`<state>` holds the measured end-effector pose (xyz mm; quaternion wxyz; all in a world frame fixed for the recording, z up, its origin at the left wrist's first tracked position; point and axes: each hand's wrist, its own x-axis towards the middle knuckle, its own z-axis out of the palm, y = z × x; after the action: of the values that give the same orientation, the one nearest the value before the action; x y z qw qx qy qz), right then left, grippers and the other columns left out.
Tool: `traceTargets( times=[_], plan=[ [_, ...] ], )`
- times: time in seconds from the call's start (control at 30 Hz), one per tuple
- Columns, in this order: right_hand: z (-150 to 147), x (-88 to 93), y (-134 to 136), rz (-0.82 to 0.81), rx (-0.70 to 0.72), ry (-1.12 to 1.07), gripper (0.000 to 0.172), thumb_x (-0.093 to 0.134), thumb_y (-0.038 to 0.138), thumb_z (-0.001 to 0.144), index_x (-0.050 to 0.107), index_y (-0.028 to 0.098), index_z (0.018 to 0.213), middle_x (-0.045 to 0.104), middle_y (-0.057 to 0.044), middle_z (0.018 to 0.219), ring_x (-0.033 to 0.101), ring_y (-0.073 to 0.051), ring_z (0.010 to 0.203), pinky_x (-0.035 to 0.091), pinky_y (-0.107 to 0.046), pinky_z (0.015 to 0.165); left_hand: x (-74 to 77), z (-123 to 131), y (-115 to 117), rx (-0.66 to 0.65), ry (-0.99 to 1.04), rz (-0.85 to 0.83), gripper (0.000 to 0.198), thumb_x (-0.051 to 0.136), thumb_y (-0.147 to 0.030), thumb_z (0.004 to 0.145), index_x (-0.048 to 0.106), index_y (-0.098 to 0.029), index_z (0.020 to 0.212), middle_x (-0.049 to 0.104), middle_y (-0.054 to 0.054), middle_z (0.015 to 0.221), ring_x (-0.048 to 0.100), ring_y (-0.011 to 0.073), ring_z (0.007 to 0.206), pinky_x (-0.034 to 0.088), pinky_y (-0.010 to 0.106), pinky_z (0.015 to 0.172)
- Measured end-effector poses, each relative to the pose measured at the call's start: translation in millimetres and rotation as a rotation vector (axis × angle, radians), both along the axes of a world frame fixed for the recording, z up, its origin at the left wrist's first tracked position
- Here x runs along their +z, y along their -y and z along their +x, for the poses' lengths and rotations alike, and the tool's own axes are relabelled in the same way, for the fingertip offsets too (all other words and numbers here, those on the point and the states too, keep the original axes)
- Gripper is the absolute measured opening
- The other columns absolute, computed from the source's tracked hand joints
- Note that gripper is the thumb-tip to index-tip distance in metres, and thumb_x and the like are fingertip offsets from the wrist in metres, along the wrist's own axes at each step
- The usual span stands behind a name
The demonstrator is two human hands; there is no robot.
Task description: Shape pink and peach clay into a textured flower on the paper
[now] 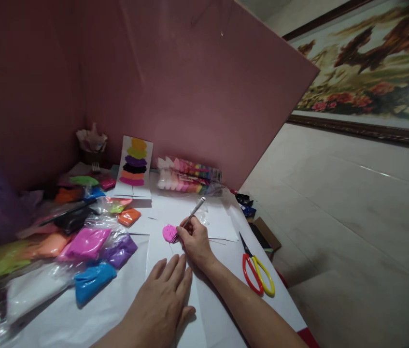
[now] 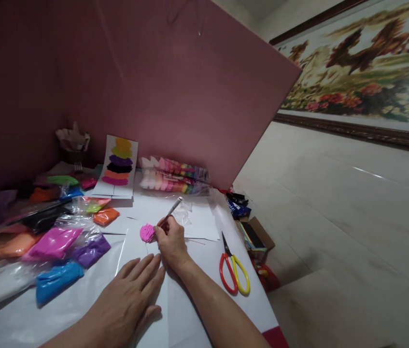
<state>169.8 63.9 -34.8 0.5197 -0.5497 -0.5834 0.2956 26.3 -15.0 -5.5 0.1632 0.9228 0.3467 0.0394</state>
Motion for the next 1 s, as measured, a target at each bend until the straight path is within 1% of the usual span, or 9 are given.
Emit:
traceTargets(
  times=[0.2,0.37,0.53,0.63,0.83,1.0],
  plan=[
    [1,2.4,-1,-0.017,-0.020,0.041,0.007,0.059,0.024,0.078,0.054,0.020,0.075,0.051,0.006,0.050,0.048,-0.012,0.044,0.038,-0.022,0.044,-2.4,1,-1,0.002,0.018,0.016,0.059,0.045,-0.037,0.090,0.042,-0.011,0.143,0.033,0.020,0.150,0.030,0.0357,0.140,0.026,0.057,0.112],
    [5,-0.4,-6,-0.015,-0.027,0.028,0.006,0.059,0.023,0.075,0.055,0.020,0.073,0.052,0.005,0.050,0.049,-0.012,0.045,0.038,-0.022,0.043,0.6,0,-1,0.004,0.014,0.020,0.056,0.045,-0.037,0.090,0.045,-0.012,0.141,0.034,0.019,0.150,0.031,0.0348,0.139,0.028,0.056,0.112],
    [7,-1.9,-10,-0.024,-0.034,-0.006,0.006,0.060,0.022,0.072,0.054,0.020,0.070,0.052,0.006,0.050,0.048,-0.011,0.043,0.039,-0.021,0.042,-2.9,-1,-1,0.007,0.049,0.032,0.055,0.049,-0.035,0.089,0.048,-0.012,0.139,0.036,0.019,0.149,0.033,0.0364,0.138,0.029,0.057,0.111],
    [6,-0.4,-10,-0.035,-0.030,-0.041,0.007,0.060,0.021,0.071,0.053,0.020,0.071,0.051,0.007,0.049,0.047,-0.010,0.039,0.038,-0.020,0.038,-3.5,0,-2,0.000,0.045,0.037,0.055,0.049,-0.035,0.089,0.048,-0.012,0.139,0.037,0.019,0.149,0.032,0.0361,0.138,0.029,0.057,0.111],
    [6,6.3,-8,-0.122,-0.003,-0.097,0.007,0.056,0.021,0.072,0.049,0.021,0.074,0.048,0.010,0.043,0.039,-0.008,0.027,0.029,-0.018,0.026,4.0,1,-1,-0.004,0.013,0.019,0.055,0.047,-0.033,0.089,0.048,-0.010,0.139,0.036,0.021,0.149,0.032,0.0366,0.138,0.029,0.058,0.111],
    [6,13.0,-12,-0.195,0.019,-0.097,0.008,0.055,0.020,0.071,0.048,0.021,0.073,0.048,0.011,0.041,0.039,-0.008,0.024,0.028,-0.017,0.023,4.1,0,1,0.005,0.026,0.005,0.055,0.048,-0.032,0.088,0.048,-0.010,0.139,0.035,0.021,0.149,0.032,0.0368,0.138,0.029,0.058,0.110]
  ],
)
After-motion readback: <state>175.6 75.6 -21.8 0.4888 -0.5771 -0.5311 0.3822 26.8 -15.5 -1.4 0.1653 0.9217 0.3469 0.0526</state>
